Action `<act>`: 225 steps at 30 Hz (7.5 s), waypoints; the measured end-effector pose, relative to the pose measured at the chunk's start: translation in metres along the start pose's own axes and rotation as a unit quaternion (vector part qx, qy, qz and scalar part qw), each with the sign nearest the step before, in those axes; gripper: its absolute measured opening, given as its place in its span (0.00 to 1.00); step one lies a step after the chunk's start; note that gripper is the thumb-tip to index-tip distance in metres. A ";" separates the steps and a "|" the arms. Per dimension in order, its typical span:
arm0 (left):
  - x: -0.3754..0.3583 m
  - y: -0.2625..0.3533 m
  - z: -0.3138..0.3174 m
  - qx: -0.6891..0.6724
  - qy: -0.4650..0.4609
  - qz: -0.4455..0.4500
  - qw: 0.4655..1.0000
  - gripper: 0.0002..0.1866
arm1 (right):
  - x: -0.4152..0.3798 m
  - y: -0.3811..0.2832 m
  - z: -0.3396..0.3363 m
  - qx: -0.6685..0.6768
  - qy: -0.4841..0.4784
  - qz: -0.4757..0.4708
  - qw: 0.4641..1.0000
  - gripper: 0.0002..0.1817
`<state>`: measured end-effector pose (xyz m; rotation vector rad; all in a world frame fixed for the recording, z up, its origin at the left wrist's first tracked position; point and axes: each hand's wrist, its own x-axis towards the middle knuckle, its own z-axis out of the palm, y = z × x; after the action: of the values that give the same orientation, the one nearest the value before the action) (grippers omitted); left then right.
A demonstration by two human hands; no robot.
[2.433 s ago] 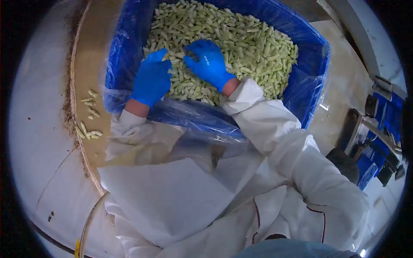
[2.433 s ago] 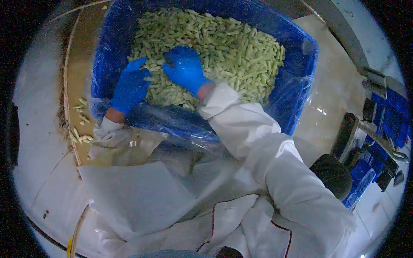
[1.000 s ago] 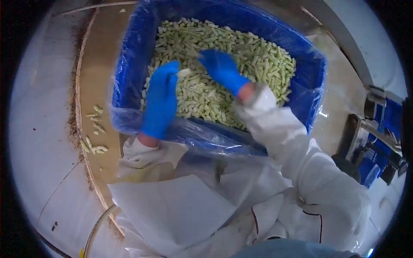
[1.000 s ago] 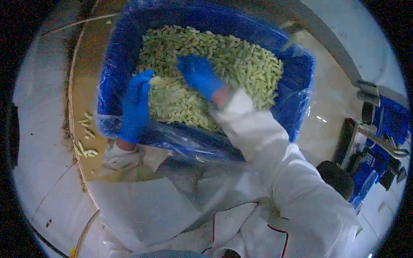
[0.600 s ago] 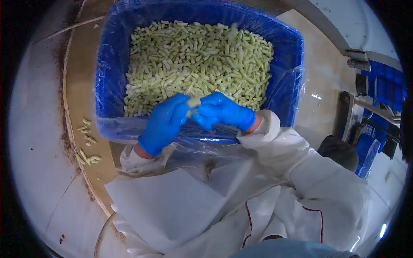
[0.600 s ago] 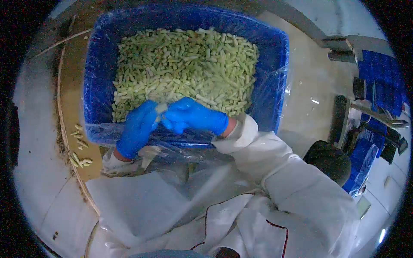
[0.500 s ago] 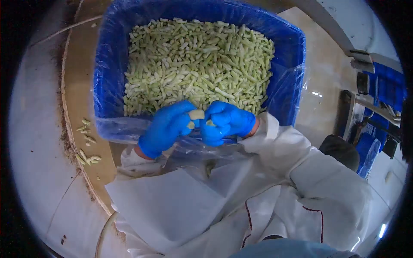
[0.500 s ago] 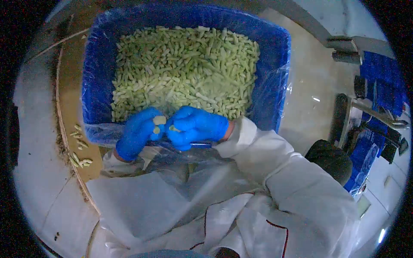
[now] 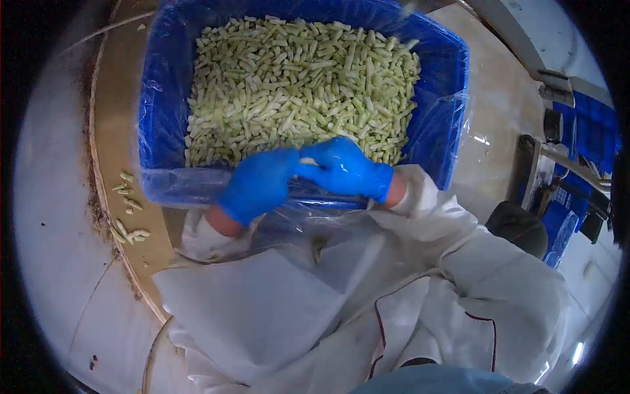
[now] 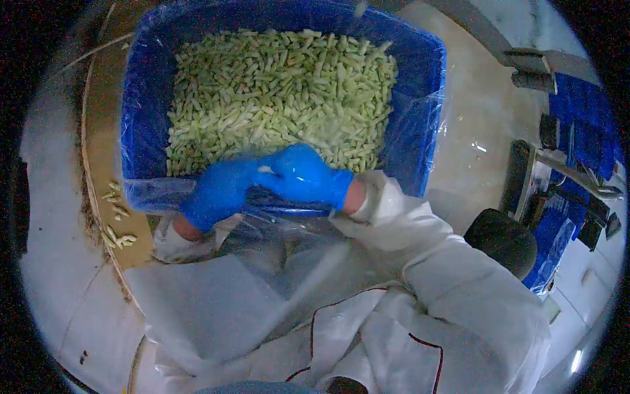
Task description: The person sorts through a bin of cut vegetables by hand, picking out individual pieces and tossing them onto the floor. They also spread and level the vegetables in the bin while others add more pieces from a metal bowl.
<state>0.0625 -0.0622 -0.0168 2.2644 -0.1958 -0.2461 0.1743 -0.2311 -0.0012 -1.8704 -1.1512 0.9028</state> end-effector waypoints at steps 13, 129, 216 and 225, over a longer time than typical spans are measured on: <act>-0.009 -0.017 -0.054 -0.053 0.103 -0.132 0.984 0.16 | -0.031 0.042 -0.030 0.040 -0.045 -0.012 0.998 0.15; -0.015 -0.023 -0.047 0.259 0.218 -0.183 0.923 0.19 | 0.007 0.059 -0.031 -0.049 0.094 0.036 0.994 0.14; -0.031 -0.061 -0.022 0.324 0.041 -0.273 0.905 0.28 | -0.059 0.121 -0.042 -0.232 0.115 0.293 0.920 0.15; 0.019 0.045 -0.018 0.043 0.103 -0.097 0.989 0.18 | -0.025 0.014 -0.034 0.323 0.057 0.230 0.916 0.11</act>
<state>0.0823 -0.0823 0.0265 2.3775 0.1268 -0.1048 0.1999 -0.2658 0.0074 -1.6089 -0.2606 1.2263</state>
